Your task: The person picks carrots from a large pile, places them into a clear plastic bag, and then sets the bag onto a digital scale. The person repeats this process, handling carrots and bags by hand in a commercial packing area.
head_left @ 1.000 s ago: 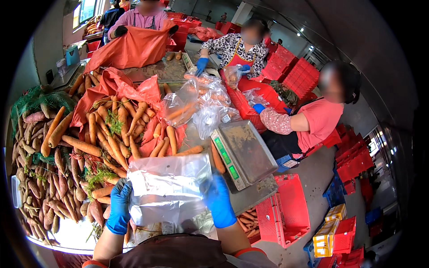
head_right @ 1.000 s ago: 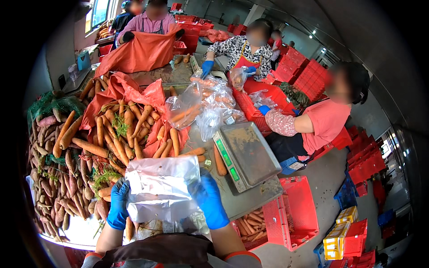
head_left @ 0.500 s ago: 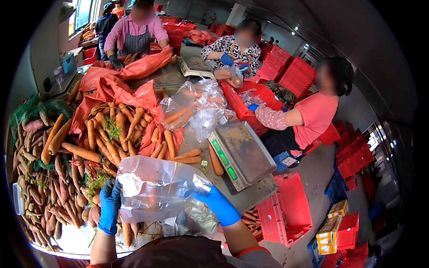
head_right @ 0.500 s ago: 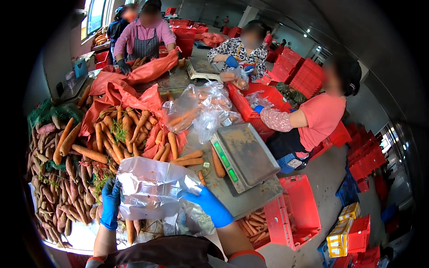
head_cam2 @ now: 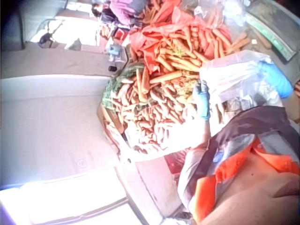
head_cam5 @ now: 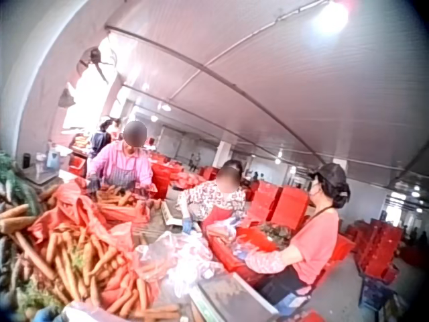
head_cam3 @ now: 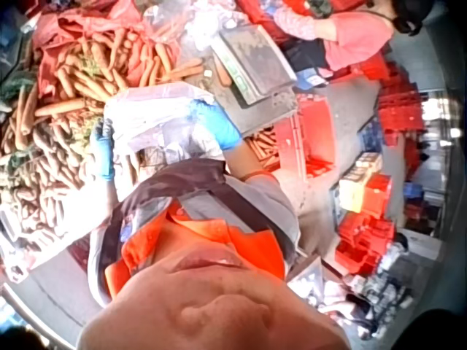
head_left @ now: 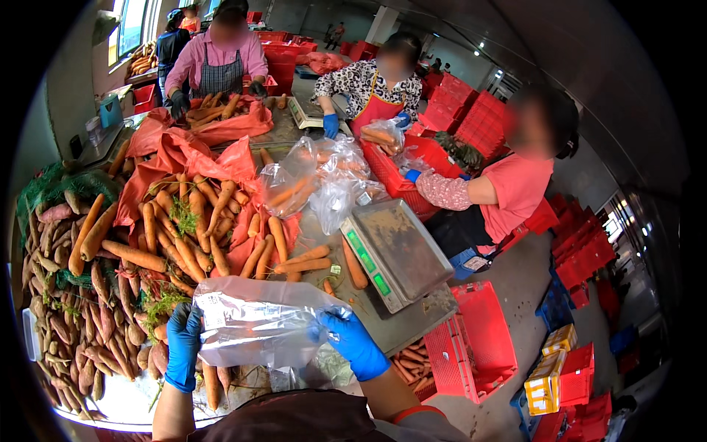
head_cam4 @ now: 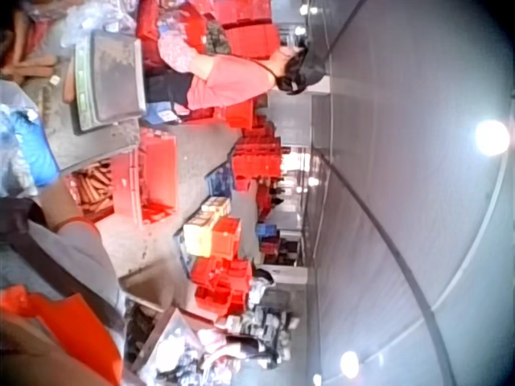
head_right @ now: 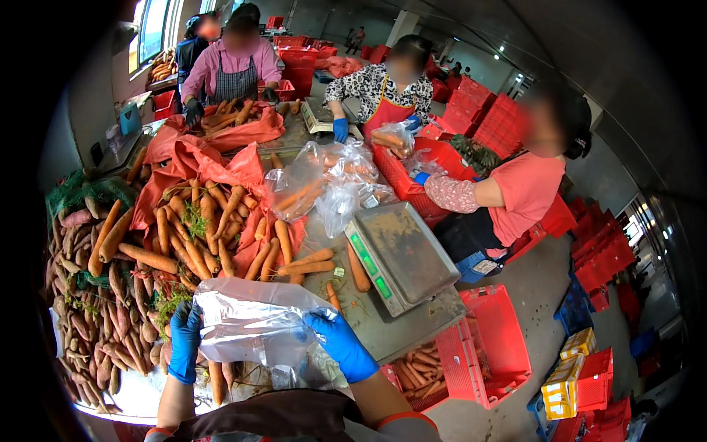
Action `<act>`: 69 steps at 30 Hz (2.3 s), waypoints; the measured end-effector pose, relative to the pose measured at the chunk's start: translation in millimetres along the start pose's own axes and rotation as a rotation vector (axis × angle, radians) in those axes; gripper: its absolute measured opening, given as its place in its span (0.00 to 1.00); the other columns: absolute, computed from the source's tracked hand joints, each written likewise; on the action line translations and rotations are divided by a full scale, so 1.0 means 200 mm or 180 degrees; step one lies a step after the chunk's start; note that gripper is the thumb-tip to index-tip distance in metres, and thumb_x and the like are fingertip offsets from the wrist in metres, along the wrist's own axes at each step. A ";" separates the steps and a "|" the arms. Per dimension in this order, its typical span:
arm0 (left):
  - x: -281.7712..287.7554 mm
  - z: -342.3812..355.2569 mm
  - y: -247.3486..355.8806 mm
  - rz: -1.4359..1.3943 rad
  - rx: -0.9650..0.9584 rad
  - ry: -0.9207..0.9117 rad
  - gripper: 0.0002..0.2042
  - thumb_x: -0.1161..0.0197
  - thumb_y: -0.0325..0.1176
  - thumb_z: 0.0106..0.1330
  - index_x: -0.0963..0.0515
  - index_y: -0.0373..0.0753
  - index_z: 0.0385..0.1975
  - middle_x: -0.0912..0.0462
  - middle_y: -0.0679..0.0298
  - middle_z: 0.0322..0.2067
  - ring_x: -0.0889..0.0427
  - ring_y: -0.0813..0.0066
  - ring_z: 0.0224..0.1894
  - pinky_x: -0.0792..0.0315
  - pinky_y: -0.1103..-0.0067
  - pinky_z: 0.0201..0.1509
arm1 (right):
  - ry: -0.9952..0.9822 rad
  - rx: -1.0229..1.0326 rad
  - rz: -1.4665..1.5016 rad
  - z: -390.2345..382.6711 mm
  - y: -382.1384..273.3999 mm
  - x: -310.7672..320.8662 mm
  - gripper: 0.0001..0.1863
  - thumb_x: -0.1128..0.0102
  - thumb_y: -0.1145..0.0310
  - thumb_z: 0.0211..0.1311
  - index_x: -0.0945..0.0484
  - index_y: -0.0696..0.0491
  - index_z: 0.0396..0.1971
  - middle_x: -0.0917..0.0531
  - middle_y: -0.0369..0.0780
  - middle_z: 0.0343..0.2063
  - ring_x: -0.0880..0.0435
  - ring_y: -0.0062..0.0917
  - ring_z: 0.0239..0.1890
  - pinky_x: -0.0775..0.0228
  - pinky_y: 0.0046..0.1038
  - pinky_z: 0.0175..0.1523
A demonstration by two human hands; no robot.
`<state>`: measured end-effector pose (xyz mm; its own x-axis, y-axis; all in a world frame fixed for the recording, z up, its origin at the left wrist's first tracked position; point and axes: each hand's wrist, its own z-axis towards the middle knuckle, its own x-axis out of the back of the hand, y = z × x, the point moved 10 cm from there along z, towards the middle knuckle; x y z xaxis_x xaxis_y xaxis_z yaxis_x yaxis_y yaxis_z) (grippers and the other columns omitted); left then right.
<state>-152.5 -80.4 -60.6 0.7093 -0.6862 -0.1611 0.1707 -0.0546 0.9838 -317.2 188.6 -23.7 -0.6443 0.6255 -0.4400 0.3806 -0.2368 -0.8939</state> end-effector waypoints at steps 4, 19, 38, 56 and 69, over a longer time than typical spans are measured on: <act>-0.04 -0.01 0.09 -0.0287 0.0061 0.0136 0.03 0.46 0.28 0.66 0.27 0.39 0.30 0.29 0.76 0.24 0.37 0.91 0.24 0.41 0.92 0.27 | -0.0589 0.0441 0.1943 0.01 -0.15 -0.08 0.21 0.55 0.56 0.65 0.31 0.56 0.50 0.24 0.40 0.41 0.25 0.25 0.41 0.31 0.28 0.46; 0.01 0.08 0.12 -0.0010 -0.0219 0.0162 0.05 0.45 0.29 0.66 0.27 0.38 0.29 0.29 0.77 0.22 0.38 0.91 0.23 0.43 0.91 0.25 | -0.0054 0.0225 -0.1026 0.04 0.00 -0.06 0.09 0.47 0.69 0.63 0.24 0.59 0.30 0.22 0.36 0.23 0.24 0.19 0.26 0.33 0.22 0.34; -0.59 -0.27 0.12 0.0512 -0.0093 -0.1586 0.06 0.36 0.27 0.56 0.25 0.35 0.29 0.24 0.68 0.26 0.29 0.80 0.27 0.33 0.83 0.33 | 0.0028 -0.0295 -0.0701 0.13 0.30 -0.30 0.10 0.43 0.68 0.59 0.24 0.57 0.38 0.22 0.34 0.30 0.25 0.17 0.32 0.31 0.22 0.37; -0.39 -0.25 0.17 0.1762 -0.0887 -0.1229 0.36 0.31 0.39 0.49 0.38 0.38 0.59 0.34 0.53 0.56 0.36 0.55 0.58 0.41 0.69 0.61 | 0.1104 0.0023 -0.1647 0.03 0.02 0.00 0.08 0.44 0.73 0.58 0.27 0.55 0.20 0.27 0.32 0.19 0.33 0.12 0.20 0.43 0.17 0.24; 0.08 -0.38 -0.33 0.1872 0.0789 -0.1095 0.08 0.43 0.25 0.54 0.25 0.35 0.34 0.24 0.55 0.23 0.24 0.66 0.26 0.30 0.73 0.32 | -0.1126 -0.0828 -0.4163 0.16 0.65 0.29 0.17 0.40 0.67 0.55 0.26 0.58 0.44 0.20 0.42 0.38 0.19 0.30 0.38 0.29 0.29 0.45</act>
<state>-99.7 -32.5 -134.4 0.3737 -0.8397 0.3939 -0.3621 0.2589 0.8955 -325.6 170.7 -167.9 -0.7434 0.0531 0.6668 -0.5401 0.5404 -0.6452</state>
